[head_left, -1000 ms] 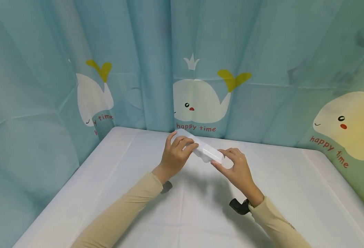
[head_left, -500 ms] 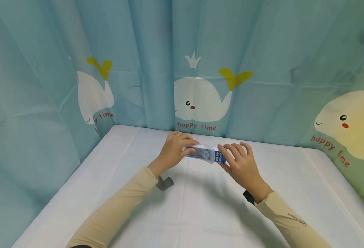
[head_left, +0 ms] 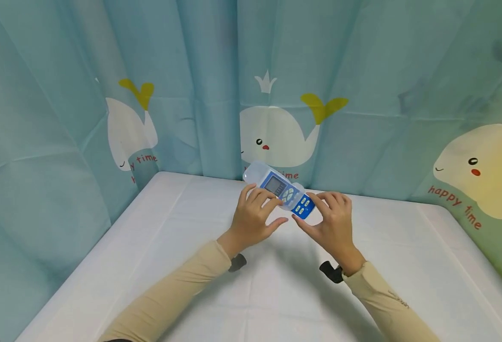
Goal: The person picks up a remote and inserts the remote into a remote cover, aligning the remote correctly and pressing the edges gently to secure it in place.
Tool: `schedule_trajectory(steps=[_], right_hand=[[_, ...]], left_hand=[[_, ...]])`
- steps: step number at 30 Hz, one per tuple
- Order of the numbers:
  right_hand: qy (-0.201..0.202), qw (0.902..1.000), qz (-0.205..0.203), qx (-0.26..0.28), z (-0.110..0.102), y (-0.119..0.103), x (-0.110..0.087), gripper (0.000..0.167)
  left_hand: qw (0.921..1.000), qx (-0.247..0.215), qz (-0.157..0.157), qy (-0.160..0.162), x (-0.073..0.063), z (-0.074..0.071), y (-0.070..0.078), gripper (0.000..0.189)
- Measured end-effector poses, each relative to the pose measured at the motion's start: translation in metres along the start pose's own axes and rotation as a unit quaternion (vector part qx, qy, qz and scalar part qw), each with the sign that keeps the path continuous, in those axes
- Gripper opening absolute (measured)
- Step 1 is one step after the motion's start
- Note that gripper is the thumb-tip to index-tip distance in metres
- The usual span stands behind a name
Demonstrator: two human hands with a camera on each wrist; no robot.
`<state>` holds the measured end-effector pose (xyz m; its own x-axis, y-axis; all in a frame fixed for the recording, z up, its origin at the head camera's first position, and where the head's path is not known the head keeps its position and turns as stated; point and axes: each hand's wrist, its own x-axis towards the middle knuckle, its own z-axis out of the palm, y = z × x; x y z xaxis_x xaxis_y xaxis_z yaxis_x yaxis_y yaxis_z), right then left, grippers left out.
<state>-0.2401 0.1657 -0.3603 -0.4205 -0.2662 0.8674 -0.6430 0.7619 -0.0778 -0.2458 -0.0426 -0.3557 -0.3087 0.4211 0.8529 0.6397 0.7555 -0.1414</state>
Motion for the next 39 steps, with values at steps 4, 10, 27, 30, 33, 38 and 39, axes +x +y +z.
schedule_trajectory(steps=[4, 10, 27, 30, 33, 38, 39], right_hand=[[0.012, 0.9997, 0.015, 0.018, 0.001, -0.005, 0.001, 0.055], [0.015, 0.9980, 0.052, 0.032, 0.000, -0.012, 0.000, 0.051], [0.059, 0.9885, -0.107, -0.089, 0.004, -0.011, -0.001, 0.064], [0.074, 0.9838, -0.130, -0.099, 0.008, -0.013, -0.003, 0.065], [0.079, 0.9809, -0.140, -0.110, 0.010, -0.014, -0.004, 0.064], [0.062, 0.9849, -0.125, -0.103, 0.009, -0.015, -0.003, 0.065], [0.058, 0.9861, -0.118, -0.101, 0.009, -0.015, -0.002, 0.065]], left_hand=[[0.9978, 0.039, 0.033, 0.044, -0.001, 0.002, 0.003, 0.021], [0.9913, 0.011, 0.087, 0.098, -0.001, 0.002, -0.001, 0.018], [0.9984, -0.020, -0.029, 0.044, 0.004, 0.000, 0.010, 0.031], [0.9965, -0.015, -0.069, 0.045, 0.013, 0.002, 0.017, 0.028], [0.9950, -0.022, -0.082, 0.052, 0.018, 0.005, 0.020, 0.017], [0.9948, -0.054, -0.055, 0.067, 0.020, 0.010, 0.024, 0.004], [0.9948, -0.057, -0.048, 0.070, 0.020, 0.011, 0.025, 0.004]])
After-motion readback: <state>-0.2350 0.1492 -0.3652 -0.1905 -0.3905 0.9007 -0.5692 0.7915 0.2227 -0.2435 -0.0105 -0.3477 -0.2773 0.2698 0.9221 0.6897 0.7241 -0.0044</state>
